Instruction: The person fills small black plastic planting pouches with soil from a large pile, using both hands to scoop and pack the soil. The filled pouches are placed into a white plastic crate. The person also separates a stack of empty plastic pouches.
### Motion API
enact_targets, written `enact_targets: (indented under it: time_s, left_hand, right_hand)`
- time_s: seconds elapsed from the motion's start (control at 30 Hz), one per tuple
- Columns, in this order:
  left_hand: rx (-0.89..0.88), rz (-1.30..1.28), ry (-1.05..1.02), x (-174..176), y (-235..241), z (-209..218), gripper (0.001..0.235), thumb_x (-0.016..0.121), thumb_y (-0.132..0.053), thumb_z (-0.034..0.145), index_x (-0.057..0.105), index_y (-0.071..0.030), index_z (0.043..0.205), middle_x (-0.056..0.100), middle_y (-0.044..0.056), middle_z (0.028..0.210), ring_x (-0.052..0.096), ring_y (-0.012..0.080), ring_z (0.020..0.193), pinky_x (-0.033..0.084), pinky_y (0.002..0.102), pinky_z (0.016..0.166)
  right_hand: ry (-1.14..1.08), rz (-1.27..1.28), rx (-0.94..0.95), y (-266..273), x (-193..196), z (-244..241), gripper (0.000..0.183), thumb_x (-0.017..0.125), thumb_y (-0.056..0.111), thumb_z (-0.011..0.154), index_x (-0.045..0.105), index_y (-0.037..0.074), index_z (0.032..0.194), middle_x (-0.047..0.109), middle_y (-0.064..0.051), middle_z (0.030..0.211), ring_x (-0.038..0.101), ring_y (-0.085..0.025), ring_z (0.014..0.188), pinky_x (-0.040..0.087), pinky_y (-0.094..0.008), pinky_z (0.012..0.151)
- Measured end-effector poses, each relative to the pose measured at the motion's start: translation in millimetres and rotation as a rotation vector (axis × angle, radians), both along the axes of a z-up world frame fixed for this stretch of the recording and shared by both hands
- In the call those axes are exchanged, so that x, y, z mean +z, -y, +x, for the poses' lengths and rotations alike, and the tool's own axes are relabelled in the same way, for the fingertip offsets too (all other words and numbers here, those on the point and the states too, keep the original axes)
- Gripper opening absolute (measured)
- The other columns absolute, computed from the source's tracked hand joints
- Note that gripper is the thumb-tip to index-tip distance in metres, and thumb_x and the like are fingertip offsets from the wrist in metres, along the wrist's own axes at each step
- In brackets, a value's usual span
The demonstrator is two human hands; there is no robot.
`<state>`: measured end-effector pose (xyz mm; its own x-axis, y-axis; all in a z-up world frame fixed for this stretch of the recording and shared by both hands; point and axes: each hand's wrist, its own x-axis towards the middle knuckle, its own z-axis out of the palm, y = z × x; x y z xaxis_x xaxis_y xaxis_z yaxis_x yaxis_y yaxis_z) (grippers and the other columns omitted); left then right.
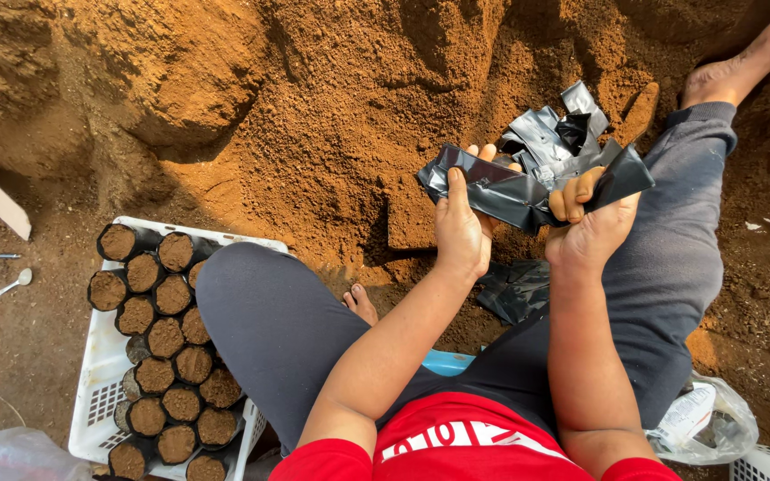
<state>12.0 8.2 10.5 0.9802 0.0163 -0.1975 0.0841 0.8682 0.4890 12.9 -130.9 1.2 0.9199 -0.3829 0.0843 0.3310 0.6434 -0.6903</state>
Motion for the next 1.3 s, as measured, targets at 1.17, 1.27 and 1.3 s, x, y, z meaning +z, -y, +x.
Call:
enact_targets:
  time_s: [1.17,1.27,1.3]
  left_hand:
    - [-0.338,0.793,0.55,59,-50,-11,0.027,0.05,-0.02,0.108,0.063,0.001,0.12,0.061,-0.002,0.091,0.05,0.0073,0.078,0.047,0.027,0.069]
    - [-0.298,0.759,0.556,60,-54,-13,0.025,0.053,-0.016,0.108,0.061,0.001,0.125,0.064,0.0,0.101,0.055,0.008,0.087,0.05,0.027,0.078]
    - [-0.291,0.721,0.564,59,-57,-16,0.025,0.054,-0.012,0.108,0.058,0.001,0.128,0.065,0.002,0.107,0.058,0.0086,0.093,0.051,0.028,0.084]
  right_hand:
    - [0.144,-0.309,-0.063,-58,108,-31,0.01,0.051,0.009,0.114,0.06,0.006,0.114,0.062,-0.001,0.09,0.057,-0.009,0.074,0.047,-0.026,0.063]
    - [0.144,-0.399,-0.183,-58,112,-25,0.014,0.051,0.007,0.115,0.062,0.002,0.123,0.066,-0.001,0.101,0.062,-0.011,0.086,0.054,-0.028,0.076]
    - [0.165,-0.481,-0.225,-58,111,-27,0.014,0.051,0.009,0.115,0.061,0.002,0.121,0.067,-0.002,0.101,0.062,-0.012,0.085,0.055,-0.03,0.076]
